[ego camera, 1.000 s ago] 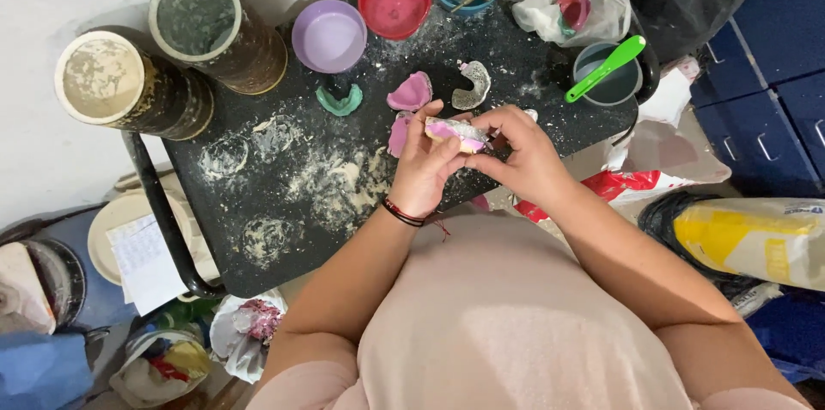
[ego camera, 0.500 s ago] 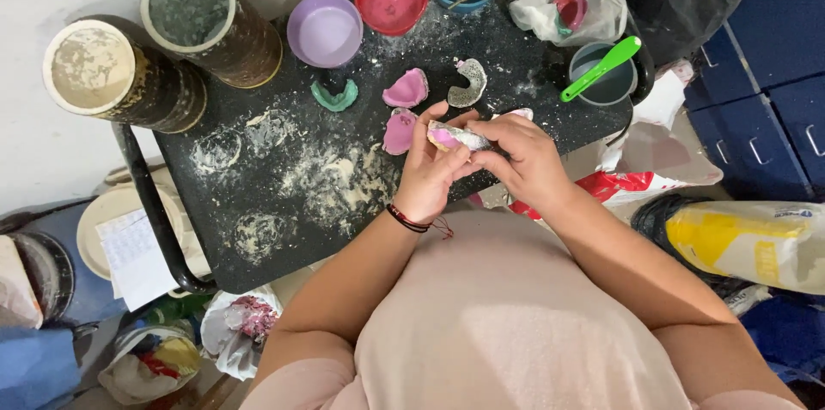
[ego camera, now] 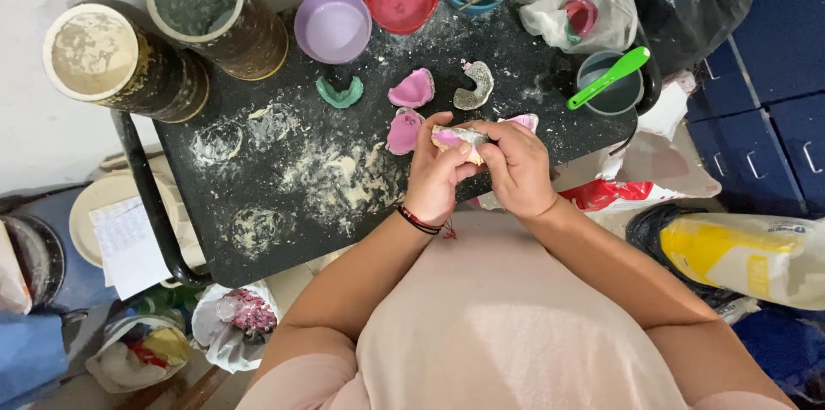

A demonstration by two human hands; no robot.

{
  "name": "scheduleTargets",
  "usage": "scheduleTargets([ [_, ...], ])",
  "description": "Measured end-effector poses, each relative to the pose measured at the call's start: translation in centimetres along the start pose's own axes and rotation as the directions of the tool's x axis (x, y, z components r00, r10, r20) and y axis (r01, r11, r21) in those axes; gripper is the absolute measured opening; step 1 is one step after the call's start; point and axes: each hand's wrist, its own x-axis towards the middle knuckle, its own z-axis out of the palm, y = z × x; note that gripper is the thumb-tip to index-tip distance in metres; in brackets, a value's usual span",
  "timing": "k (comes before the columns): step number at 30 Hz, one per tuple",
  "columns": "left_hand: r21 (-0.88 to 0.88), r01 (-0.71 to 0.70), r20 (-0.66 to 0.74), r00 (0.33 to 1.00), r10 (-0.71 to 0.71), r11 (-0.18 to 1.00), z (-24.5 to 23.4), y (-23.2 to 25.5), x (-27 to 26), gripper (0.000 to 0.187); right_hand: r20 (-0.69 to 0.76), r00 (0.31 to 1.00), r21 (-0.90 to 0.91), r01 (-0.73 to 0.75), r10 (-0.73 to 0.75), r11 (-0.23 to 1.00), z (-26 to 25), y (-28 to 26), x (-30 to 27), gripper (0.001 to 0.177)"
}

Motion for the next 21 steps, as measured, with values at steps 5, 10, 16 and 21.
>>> scheduleTargets([
  [5, 0.047, -0.026, 0.027, 0.999, 0.024, 0.999, -0.4, -0.8, 0.0, 0.074, -0.074, 0.987, 0.104, -0.138, 0.146, 0.985, 0.3, 3.5, -0.6, 0.037],
  [10, 0.017, -0.070, 0.262, 0.963, 0.063, 0.997, -1.2, 0.9, 1.0, 0.085, -0.070, 0.943, 0.222, -0.302, 0.324, 0.927, -0.1, 5.3, 0.8, 0.028],
  [16, -0.217, 0.015, 0.537, 0.837, 0.106, 0.976, -3.2, 1.5, 2.0, 0.095, -0.078, 0.638, 0.699, -0.512, 0.766, 0.499, 1.0, 8.5, 1.0, 0.032],
  [21, -0.295, 0.062, 0.479, 0.873, 0.092, 0.953, -4.4, 2.8, 2.4, 0.088, -0.097, 0.569, 0.481, -0.691, 0.817, 0.539, -1.0, 11.0, 1.4, 0.029],
])
